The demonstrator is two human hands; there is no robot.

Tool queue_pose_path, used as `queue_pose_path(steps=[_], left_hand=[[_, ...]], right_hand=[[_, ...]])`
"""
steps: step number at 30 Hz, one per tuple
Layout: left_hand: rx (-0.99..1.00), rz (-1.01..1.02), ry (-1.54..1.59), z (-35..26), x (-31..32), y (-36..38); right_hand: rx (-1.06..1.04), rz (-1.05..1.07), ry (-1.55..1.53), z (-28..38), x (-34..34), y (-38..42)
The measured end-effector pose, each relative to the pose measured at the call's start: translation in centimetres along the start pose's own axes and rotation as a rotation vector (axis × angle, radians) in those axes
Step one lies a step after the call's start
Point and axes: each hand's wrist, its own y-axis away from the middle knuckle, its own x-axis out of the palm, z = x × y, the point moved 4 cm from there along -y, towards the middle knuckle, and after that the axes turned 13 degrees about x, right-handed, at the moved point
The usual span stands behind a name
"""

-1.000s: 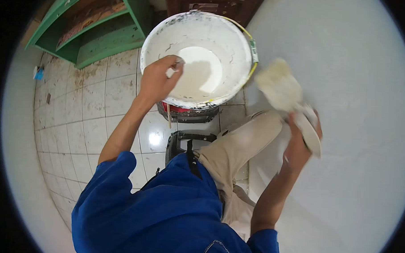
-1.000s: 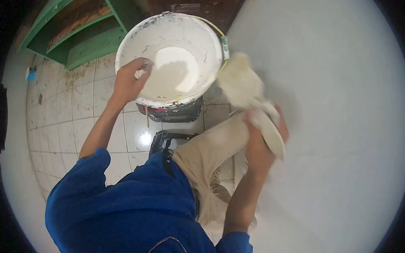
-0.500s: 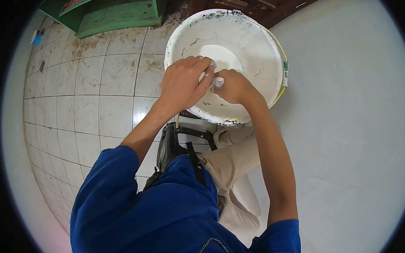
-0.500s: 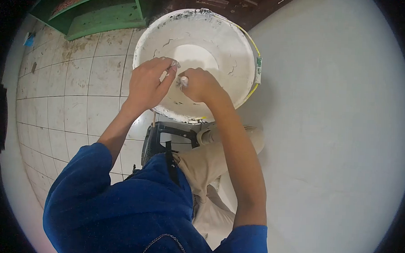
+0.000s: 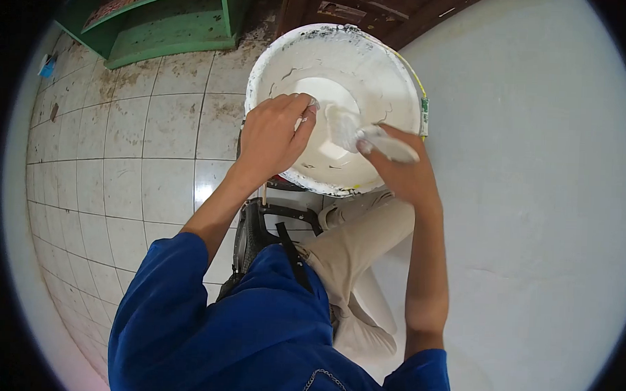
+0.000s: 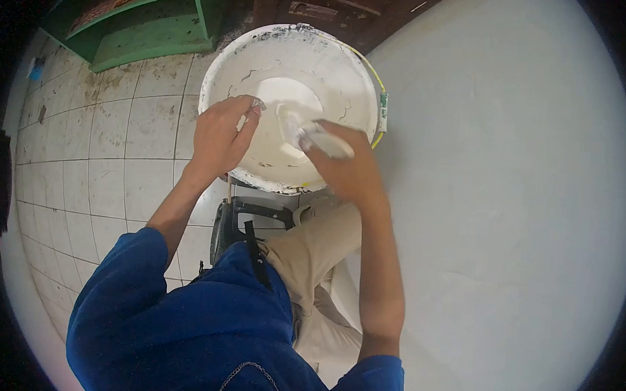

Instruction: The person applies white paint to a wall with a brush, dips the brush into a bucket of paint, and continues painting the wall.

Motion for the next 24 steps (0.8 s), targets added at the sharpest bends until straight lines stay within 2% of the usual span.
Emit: queue_pose_path(steps=[2, 5, 15, 17, 22, 24], left_hand=[[0.0, -0.009, 0.003, 0.0, -0.1, 0.0], [-0.002, -0.013, -0.009, -0.4, -0.2, 0.0], [-0.007, 0.09, -0.058, -1.3, -0.1, -0.2], [-0.017, 0.11, -0.071, -1.4, 0.1, 0.2], [0.014, 0.146, -0.103, -1.8, 0.1, 0.2], [0.007, 0.177, -0.134, -2.1, 0.4, 0.3]], right_hand=[[-0.128, -0.01, -0.063, -1.0, -0.6, 2.4], [-0.274, -0.177, 0.101, -1.9, -0.1, 6.4], [-0.284, -0.619, -0.242, -5.0, 1.9, 9.6], [-0.069, -0.605, -0.487, -6.0, 2.6, 9.3], [0.27, -0.537, -1.312, -7.1, 3.1, 9.5], [0.36, -0.32, -1.573, -9.5, 4.2, 8.7]])
